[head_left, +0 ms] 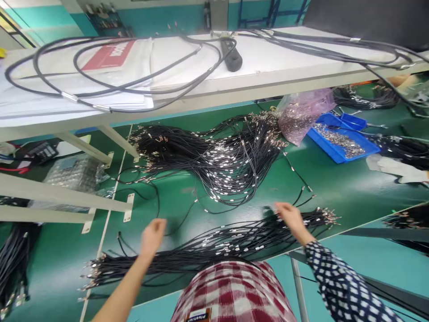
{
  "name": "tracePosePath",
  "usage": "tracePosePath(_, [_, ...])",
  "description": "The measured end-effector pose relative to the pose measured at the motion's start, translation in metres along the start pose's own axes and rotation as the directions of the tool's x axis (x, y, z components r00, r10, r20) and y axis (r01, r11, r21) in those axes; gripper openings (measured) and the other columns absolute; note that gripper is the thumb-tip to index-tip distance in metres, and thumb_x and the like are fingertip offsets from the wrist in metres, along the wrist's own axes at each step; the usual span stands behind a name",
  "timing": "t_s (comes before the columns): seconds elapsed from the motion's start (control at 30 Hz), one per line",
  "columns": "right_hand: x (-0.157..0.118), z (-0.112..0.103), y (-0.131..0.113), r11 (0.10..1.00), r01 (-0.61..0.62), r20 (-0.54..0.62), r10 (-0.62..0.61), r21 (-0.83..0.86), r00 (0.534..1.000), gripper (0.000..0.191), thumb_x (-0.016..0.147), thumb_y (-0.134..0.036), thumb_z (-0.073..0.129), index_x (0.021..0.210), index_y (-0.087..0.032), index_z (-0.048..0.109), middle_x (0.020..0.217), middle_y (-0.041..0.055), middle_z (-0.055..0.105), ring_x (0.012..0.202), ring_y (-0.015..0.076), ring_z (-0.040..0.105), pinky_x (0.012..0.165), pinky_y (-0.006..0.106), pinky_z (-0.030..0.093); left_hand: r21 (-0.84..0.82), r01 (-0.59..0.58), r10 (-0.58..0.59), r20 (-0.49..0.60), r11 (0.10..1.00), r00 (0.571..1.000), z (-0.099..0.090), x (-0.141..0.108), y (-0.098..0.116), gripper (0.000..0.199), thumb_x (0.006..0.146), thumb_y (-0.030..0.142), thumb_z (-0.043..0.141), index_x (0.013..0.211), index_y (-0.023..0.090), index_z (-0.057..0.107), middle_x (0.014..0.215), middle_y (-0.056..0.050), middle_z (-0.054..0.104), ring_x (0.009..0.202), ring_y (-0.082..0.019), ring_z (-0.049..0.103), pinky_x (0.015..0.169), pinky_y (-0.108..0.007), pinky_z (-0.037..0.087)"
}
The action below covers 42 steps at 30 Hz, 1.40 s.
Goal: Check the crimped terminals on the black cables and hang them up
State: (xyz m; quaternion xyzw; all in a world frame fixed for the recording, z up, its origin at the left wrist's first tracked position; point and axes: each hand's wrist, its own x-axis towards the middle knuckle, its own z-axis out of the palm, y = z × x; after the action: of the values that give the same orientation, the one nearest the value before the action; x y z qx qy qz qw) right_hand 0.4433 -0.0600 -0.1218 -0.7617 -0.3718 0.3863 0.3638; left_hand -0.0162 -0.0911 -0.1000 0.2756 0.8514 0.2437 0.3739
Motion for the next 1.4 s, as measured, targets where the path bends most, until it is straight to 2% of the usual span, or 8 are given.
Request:
tracePosePath(0.17, [-0.017, 0.121, -0.012, 0.886, -0.421, 0.367, 0.333, 0.195, 0.869, 0.019, 0.094, -0.027, 0.060, 0.106, -0.012, 0.061, 0.099, 0.0056, 0.064, 0.080, 0.0160, 0.064, 0.069, 0.031, 0.057, -0.199, 0.059, 0.011, 0.335, 0.978, 0.942, 0.143, -0.012, 0.057, 0.024, 0.092, 0.029, 0.060, 0.110, 0.013, 0.060, 0.103, -0.007, 0.065, 0.085, -0.018, 0.064, 0.074, -0.036, 0.056])
tracePosePath(0.23, [-0.017, 0.142, -0.016, 0.818, -0.501, 0.398, 0.375, 0.283, 0.837, 0.021, 0.095, -0.027, 0.059, 0.110, -0.013, 0.060, 0.103, 0.0066, 0.063, 0.084, 0.0170, 0.064, 0.071, 0.033, 0.057, -0.224, 0.119, -0.025, 0.383, 0.967, 0.923, 0.172, -0.012, 0.075, 0.025, 0.092, 0.032, 0.059, 0.109, 0.013, 0.060, 0.101, -0.007, 0.065, 0.083, -0.018, 0.064, 0.072, -0.035, 0.056])
tracePosePath(0.33, [-0.010, 0.147, -0.016, 0.724, -0.573, 0.413, 0.420, 0.385, 0.808, 0.022, 0.096, -0.028, 0.058, 0.111, -0.013, 0.059, 0.104, 0.0067, 0.062, 0.083, 0.0167, 0.063, 0.070, 0.032, 0.057, -0.223, 0.204, -0.095, 0.423, 0.953, 0.901, 0.187, -0.007, 0.091, 0.026, 0.092, 0.034, 0.058, 0.107, 0.013, 0.060, 0.096, -0.006, 0.065, 0.077, -0.016, 0.064, 0.067, -0.033, 0.056])
tracePosePath(0.73, [-0.024, 0.148, -0.006, 0.556, -0.710, 0.580, 0.431, 0.433, 0.691, 0.017, 0.095, -0.026, 0.059, 0.103, -0.012, 0.061, 0.094, 0.0041, 0.063, 0.073, 0.0134, 0.062, 0.062, 0.027, 0.055, -0.337, 0.353, -0.176, 0.456, 0.873, 0.872, 0.187, -0.007, 0.106, 0.027, 0.092, 0.030, 0.059, 0.113, 0.014, 0.058, 0.105, -0.008, 0.063, 0.084, -0.018, 0.063, 0.071, -0.035, 0.056])
tracePosePath(0.9, [-0.037, 0.144, -0.015, 0.500, -0.735, 0.626, 0.406, 0.459, 0.666, 0.019, 0.095, -0.030, 0.059, 0.099, -0.011, 0.061, 0.089, 0.0032, 0.063, 0.067, 0.0116, 0.060, 0.058, 0.025, 0.053, -0.496, 0.376, -0.118, 0.475, 0.782, 0.872, 0.165, -0.023, 0.104, 0.025, 0.092, 0.031, 0.059, 0.110, 0.013, 0.059, 0.102, -0.007, 0.062, 0.080, -0.017, 0.063, 0.068, -0.032, 0.056])
tracePosePath(1.03, [-0.041, 0.127, -0.033, 0.389, -0.730, 0.664, 0.314, 0.562, 0.679, 0.025, 0.095, -0.037, 0.058, 0.097, -0.012, 0.062, 0.102, 0.0071, 0.066, 0.084, 0.0158, 0.065, 0.067, 0.026, 0.054, -0.654, 0.416, -0.017, 0.525, 0.632, 0.851, 0.138, -0.036, 0.103, 0.023, 0.093, 0.035, 0.056, 0.098, 0.013, 0.059, 0.085, -0.002, 0.061, 0.064, -0.012, 0.057, 0.057, -0.026, 0.051])
tracePosePath(1.23, [-0.017, 0.098, -0.060, 0.225, -0.679, 0.641, 0.226, 0.698, 0.734, 0.025, 0.097, -0.035, 0.053, 0.092, -0.012, 0.060, 0.104, 0.0083, 0.066, 0.091, 0.0181, 0.065, 0.074, 0.031, 0.055, -0.749, 0.504, 0.131, 0.604, 0.430, 0.786, 0.101, -0.087, 0.089, 0.040, 0.098, 0.037, 0.044, 0.064, 0.016, 0.048, 0.046, 0.010, 0.022, 0.036, -0.006, 0.018, 0.042, -0.021, 0.028])
tracePosePath(1.4, [-0.005, 0.071, -0.064, 0.151, -0.692, 0.664, 0.200, 0.706, 0.721, 0.020, 0.099, -0.029, 0.052, 0.092, -0.011, 0.059, 0.074, -0.0016, 0.058, 0.054, 0.0080, 0.054, 0.048, 0.019, 0.047, -0.713, 0.586, 0.135, 0.672, 0.386, 0.728, 0.079, -0.135, 0.056, 0.041, 0.097, 0.036, 0.046, 0.060, 0.017, 0.048, 0.044, 0.008, 0.023, 0.038, -0.008, 0.028, 0.047, -0.022, 0.033])
